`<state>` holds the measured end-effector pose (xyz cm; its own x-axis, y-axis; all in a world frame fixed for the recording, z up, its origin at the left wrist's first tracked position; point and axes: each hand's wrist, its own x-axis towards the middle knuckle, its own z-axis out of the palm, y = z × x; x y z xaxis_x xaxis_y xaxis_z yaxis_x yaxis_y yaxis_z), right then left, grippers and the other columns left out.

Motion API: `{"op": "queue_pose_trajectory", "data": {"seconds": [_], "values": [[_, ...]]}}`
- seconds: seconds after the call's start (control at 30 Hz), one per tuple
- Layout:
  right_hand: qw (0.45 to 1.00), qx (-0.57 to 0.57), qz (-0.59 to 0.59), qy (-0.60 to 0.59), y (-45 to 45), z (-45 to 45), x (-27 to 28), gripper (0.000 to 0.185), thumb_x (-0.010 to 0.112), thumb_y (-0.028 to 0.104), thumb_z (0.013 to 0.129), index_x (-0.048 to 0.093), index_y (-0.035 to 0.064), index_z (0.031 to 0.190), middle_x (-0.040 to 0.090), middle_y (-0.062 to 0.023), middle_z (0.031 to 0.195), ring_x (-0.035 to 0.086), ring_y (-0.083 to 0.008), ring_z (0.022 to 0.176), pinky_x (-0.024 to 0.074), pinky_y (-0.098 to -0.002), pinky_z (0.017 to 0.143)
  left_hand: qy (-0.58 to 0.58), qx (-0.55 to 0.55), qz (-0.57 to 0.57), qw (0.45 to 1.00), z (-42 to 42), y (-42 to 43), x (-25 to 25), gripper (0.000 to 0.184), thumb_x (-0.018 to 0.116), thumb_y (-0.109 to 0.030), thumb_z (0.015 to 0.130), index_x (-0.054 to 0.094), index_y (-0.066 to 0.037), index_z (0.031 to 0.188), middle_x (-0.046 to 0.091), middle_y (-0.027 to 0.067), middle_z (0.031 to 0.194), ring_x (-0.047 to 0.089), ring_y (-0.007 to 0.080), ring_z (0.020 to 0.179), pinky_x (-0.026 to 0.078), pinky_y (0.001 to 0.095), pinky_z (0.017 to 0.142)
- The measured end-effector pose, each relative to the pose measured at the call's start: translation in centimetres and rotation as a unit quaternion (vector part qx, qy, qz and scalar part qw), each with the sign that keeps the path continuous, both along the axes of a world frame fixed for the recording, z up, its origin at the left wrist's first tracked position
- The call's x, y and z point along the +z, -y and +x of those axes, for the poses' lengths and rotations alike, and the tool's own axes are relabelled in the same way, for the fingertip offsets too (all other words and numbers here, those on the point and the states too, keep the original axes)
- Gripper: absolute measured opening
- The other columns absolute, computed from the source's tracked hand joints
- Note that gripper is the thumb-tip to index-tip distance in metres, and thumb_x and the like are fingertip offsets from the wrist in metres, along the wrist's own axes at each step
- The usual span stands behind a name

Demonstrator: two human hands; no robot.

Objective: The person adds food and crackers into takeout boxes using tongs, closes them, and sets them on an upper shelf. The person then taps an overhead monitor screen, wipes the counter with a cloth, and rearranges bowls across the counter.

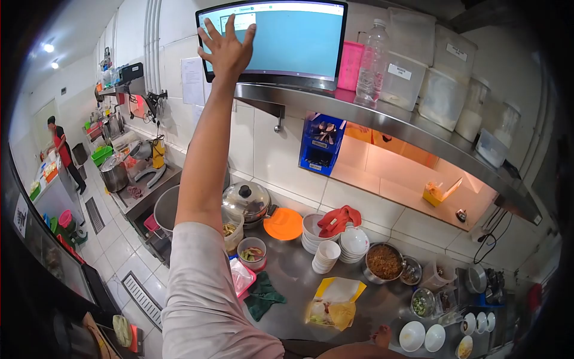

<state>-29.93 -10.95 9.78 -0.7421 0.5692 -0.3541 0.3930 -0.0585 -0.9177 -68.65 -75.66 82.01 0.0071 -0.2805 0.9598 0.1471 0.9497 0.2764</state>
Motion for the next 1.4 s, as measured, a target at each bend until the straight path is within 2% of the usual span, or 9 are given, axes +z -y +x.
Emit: {"op": "queue_pose_trajectory", "data": {"seconds": [0.2, 0.4, 0.47, 0.63, 0.8, 0.93, 1.1, 1.2, 1.4], "values": [[0.995, -0.021, 0.095, -0.008, -1.9, -0.7, -3.0, 0.026, 0.055, 0.029, 0.094, 0.049, 0.0090, 0.110, 0.054, -0.0072, 0.069, 0.055, -0.0202, 0.049, 0.0519, -0.0377, 0.046, -0.165, -0.196, -0.028, 0.966, 4.3, -6.9, -6.0, 0.066, 0.061, -0.051, 0.089, 0.044, -0.008, 0.136, 0.018, 0.0271, 0.152, 0.016, 0.0446, 0.142, 0.017, 0.0582, 0.111], [0.830, -0.041, -0.552, -0.067, -7.4, -1.5, -13.6, 0.040, 0.061, 0.037, 0.093, 0.048, 0.0140, 0.122, 0.059, -0.0118, 0.091, 0.063, -0.0277, 0.062, 0.0565, -0.0459, 0.057, -0.062, -0.641, -0.220, 0.732, 17.0, -16.8, -20.1, 0.076, 0.074, -0.040, 0.077, 0.042, -0.006, 0.136, 0.039, 0.0267, 0.144, 0.039, 0.0429, 0.133, 0.031, 0.0520, 0.109], [0.955, 0.065, -0.287, 0.043, -4.8, -1.9, -11.1, 0.045, 0.058, 0.042, 0.095, 0.045, 0.0145, 0.127, 0.058, -0.0131, 0.098, 0.064, -0.0284, 0.066, 0.0565, -0.0460, 0.059, -0.218, -0.755, -0.167, 0.596, 21.6, -19.6, -19.8, 0.093, 0.056, -0.073, 0.080, 0.036, -0.008, 0.143, 0.037, 0.0260, 0.145, 0.041, 0.0428, 0.131, 0.033, 0.0519, 0.106], [0.976, 0.173, -0.081, 0.103, 3.9, -1.0, 0.8, 0.054, 0.047, 0.051, 0.097, 0.040, 0.0130, 0.134, 0.058, -0.0151, 0.106, 0.065, -0.0290, 0.075, 0.0560, -0.0445, 0.065, -0.212, -0.856, -0.102, 0.459, 30.0, -20.9, -17.9, 0.072, 0.056, -0.054, 0.087, 0.039, -0.013, 0.142, 0.034, 0.0180, 0.148, 0.039, 0.0398, 0.133, 0.035, 0.0554, 0.104], [0.964, 0.221, -0.130, 0.073, 5.7, -1.3, 5.4, 0.068, 0.036, 0.058, 0.099, 0.028, 0.0093, 0.146, 0.055, -0.0213, 0.128, 0.063, -0.0379, 0.103, 0.0541, -0.0509, 0.082, -0.160, -0.888, 0.002, 0.431, 35.0, -22.0, -16.6, 0.054, 0.057, -0.035, 0.093, 0.041, -0.019, 0.142, 0.031, 0.0100, 0.151, 0.037, 0.0368, 0.134, 0.036, 0.0589, 0.102], [0.978, 0.136, -0.126, 0.097, 7.3, -1.7, 6.4, 0.056, 0.042, 0.053, 0.099, 0.038, 0.0111, 0.136, 0.058, -0.0165, 0.110, 0.065, -0.0298, 0.080, 0.0553, -0.0440, 0.068, -0.158, -0.898, 0.054, 0.406, 35.9, -23.4, -16.7, 0.046, 0.053, -0.027, 0.098, 0.044, -0.029, 0.143, 0.023, -0.0012, 0.158, 0.030, 0.0321, 0.140, 0.040, 0.0618, 0.100], [0.971, 0.178, -0.130, 0.091, 4.5, -3.0, -0.1, 0.053, 0.045, 0.049, 0.099, 0.041, 0.0087, 0.132, 0.061, -0.0137, 0.101, 0.066, -0.0246, 0.068, 0.0555, -0.0398, 0.060, -0.100, -0.901, 0.247, 0.344, 34.5, -26.5, -25.8, 0.039, 0.065, -0.020, 0.091, 0.054, -0.001, 0.124, 0.043, 0.0207, 0.138, 0.047, 0.0418, 0.123, 0.036, 0.0533, 0.105], [0.980, 0.139, -0.133, 0.060, 6.7, -3.6, 1.8, 0.044, 0.047, 0.045, 0.100, 0.052, 0.0083, 0.123, 0.062, -0.0077, 0.081, 0.063, -0.0178, 0.061, 0.0526, -0.0317, 0.053, 0.091, -0.819, 0.216, 0.523, 30.7, -28.6, -35.4, 0.025, 0.060, -0.022, 0.095, 0.062, -0.001, 0.107, 0.056, 0.0152, 0.117, 0.054, 0.0289, 0.110, 0.041, 0.0414, 0.097], [0.958, 0.265, 0.071, -0.083, 7.2, -5.6, -1.4, 0.046, 0.040, 0.046, 0.102, 0.063, 0.0070, 0.106, 0.065, -0.0088, 0.083, 0.064, -0.0144, 0.072, 0.0515, -0.0306, 0.069, 0.412, -0.562, 0.456, 0.554, 33.5, -30.4, -57.4, 0.021, 0.054, -0.020, 0.099, 0.064, -0.002, 0.095, 0.059, -0.0003, 0.079, 0.051, 0.0076, 0.075, 0.043, 0.0236, 0.070]]}}
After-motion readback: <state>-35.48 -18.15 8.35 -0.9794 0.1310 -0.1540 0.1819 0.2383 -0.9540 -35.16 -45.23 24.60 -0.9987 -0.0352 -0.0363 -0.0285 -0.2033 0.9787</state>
